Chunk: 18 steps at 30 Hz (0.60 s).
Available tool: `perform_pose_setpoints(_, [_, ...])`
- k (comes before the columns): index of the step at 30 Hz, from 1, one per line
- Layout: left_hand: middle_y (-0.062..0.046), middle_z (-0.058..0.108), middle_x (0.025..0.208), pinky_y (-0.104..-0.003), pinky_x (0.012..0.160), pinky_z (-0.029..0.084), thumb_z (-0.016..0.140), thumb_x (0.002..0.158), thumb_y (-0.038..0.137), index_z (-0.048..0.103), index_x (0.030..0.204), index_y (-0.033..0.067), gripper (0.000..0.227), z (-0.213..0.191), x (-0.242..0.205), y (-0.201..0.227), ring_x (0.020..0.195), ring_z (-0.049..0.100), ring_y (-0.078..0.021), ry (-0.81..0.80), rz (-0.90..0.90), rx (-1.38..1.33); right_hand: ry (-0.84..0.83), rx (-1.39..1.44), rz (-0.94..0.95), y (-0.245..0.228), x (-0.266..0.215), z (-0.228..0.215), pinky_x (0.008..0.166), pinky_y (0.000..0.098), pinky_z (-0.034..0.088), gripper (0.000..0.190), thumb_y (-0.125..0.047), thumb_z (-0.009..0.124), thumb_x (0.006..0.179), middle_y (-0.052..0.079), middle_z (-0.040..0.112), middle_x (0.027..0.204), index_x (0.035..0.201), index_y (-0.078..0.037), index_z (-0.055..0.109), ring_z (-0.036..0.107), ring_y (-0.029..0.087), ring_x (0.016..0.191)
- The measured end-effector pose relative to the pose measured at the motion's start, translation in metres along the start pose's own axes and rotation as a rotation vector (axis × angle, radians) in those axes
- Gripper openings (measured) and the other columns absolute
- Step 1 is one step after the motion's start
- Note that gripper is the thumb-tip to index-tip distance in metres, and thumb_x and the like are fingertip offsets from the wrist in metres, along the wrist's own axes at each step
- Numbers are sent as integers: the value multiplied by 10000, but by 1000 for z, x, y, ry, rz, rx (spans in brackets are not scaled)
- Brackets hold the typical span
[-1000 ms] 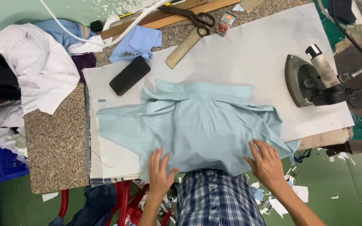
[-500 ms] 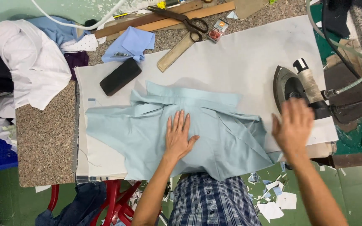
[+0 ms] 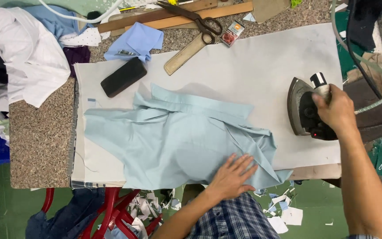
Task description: The person irons a light blue shirt on a white ironing board using a steam iron. They repeatedly smooth the fabric with their hands, reposition the shirt, and iron different sections including the body and sleeves.
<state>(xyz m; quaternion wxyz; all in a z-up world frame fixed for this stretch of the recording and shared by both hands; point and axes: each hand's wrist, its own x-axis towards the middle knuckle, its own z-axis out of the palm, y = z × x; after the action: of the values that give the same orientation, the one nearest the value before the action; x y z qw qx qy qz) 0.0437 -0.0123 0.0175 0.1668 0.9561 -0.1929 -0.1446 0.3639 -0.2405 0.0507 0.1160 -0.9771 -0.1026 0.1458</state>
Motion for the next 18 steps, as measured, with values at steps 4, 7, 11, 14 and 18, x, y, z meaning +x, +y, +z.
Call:
perform_pose_setpoints(4, [-181,443,1582,-570,1224,276,270,1056,611,493,1496,69,732,-23,-47,-63,1484,395,-344,552,-165,27,-154,407,238,-37,5,-26,669,499,445,350,-299,649,1038,188,625,969,1247,-30,568,576,349,763])
perform_pose_setpoints(7, [-144,323,1658,-509,1299,119,103,1057,604,270,1585,35,794,-41,-88,-110,1564,241,-314,520,-427,-3,-178,241,157,-103,-69,-69,833,537,441,523,-376,589,997,265,662,1197,1402,-49,532,609,479,1064])
perform_pose_setpoints(11, [-194,401,1610,-567,1275,208,274,1077,541,331,1552,-38,751,-48,-80,-150,1534,312,-373,652,-321,-20,-136,102,50,-182,-146,-74,734,579,495,597,-421,543,1007,336,723,831,1485,-71,463,683,545,846])
perform_pose_setpoints(14, [-233,465,1546,-604,1228,203,385,1056,543,390,1549,-11,742,-35,-67,-164,1479,368,-402,720,-244,-61,-111,-31,-111,-234,-173,-35,825,578,587,576,-520,529,978,277,756,983,1367,-95,529,749,474,934])
perform_pose_setpoints(18, [-233,432,1571,-616,1230,156,363,1038,602,360,1566,-2,802,-24,-74,-179,1502,332,-394,651,-267,-121,-334,-72,-148,-280,-161,20,799,553,596,515,-525,469,999,232,755,935,1272,-89,509,759,441,916])
